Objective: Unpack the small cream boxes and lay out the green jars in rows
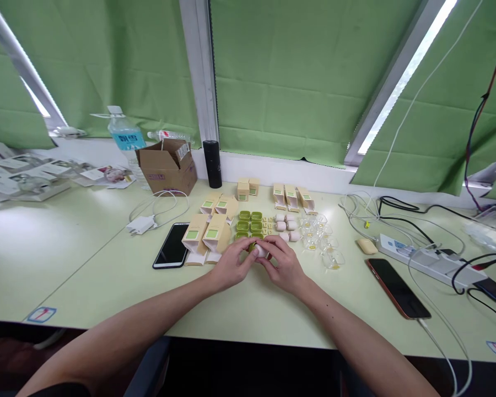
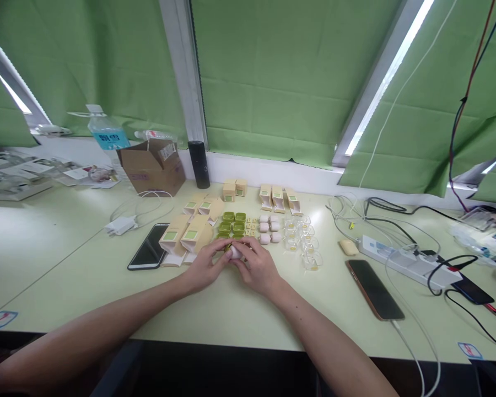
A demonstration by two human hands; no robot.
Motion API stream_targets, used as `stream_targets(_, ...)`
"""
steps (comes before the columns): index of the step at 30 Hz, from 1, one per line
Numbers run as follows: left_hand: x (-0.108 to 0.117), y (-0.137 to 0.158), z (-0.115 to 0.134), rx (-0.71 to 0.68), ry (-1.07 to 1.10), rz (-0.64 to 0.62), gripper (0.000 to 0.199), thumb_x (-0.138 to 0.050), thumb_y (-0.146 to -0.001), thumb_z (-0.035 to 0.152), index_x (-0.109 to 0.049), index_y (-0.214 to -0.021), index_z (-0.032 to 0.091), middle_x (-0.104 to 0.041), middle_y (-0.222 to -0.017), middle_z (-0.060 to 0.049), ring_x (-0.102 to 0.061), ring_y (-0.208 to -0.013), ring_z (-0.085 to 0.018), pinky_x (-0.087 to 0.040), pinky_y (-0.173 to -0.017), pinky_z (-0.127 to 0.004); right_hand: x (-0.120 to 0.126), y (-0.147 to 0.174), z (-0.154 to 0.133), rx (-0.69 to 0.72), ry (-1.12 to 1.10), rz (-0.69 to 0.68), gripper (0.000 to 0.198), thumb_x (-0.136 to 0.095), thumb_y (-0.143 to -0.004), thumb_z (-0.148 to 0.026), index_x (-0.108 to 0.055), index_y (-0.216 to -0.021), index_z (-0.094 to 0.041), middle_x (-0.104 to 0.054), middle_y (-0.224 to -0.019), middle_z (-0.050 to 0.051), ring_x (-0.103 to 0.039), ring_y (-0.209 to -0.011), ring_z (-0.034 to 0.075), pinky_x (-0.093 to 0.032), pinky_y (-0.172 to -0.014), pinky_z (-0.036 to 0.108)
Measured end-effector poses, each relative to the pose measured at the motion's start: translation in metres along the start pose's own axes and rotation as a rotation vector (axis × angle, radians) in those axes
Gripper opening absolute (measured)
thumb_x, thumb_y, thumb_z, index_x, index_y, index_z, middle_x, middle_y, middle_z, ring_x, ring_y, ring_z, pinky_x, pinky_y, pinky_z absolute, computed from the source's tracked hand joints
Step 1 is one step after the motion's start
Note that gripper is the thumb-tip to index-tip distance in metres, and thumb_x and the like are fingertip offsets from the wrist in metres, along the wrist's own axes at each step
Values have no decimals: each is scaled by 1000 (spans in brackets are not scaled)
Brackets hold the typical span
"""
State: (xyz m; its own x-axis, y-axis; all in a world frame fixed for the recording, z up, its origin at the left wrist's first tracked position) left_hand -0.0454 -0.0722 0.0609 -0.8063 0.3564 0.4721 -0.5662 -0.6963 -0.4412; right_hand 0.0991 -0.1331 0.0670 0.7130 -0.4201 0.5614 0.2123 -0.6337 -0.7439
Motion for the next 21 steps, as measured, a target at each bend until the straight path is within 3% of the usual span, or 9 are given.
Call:
stream_targets(10, -2, -3, 3, 27, -67, 23, 30, -46, -101, 35, -68, -113, 21, -72, -100, -10, -66, -89, -24, -55, -76, -36, -1, -4, -4, -8, 69, 5, 35, -54, -99, -23, -57, -134, -22, -63, -111, 12, -66, -101, 24, -64, -82, 41)
stream_targets(21, -1, -6, -3, 42, -120, 61, 36, -36, -103, 34, -68, -110, 21, -72, -99, -8, -67, -93, -24, -53, -84, -37, -8, -11, -14, -2, 163, 81, 33, -50, -98, -21, -57, -130, -19, -63, -109, 15, -66, -99, 26, -62, -79, 41)
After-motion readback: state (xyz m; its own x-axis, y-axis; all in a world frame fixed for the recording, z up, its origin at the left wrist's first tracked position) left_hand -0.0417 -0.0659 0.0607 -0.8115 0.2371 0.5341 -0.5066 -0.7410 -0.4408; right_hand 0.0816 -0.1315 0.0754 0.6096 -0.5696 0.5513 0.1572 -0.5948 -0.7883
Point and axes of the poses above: each hand's wrist, its own y-axis away from the middle knuckle, its own x-axis out of the back of the hand, z = x × y, the point moved 5 cm from there along -y, towards the middle knuckle
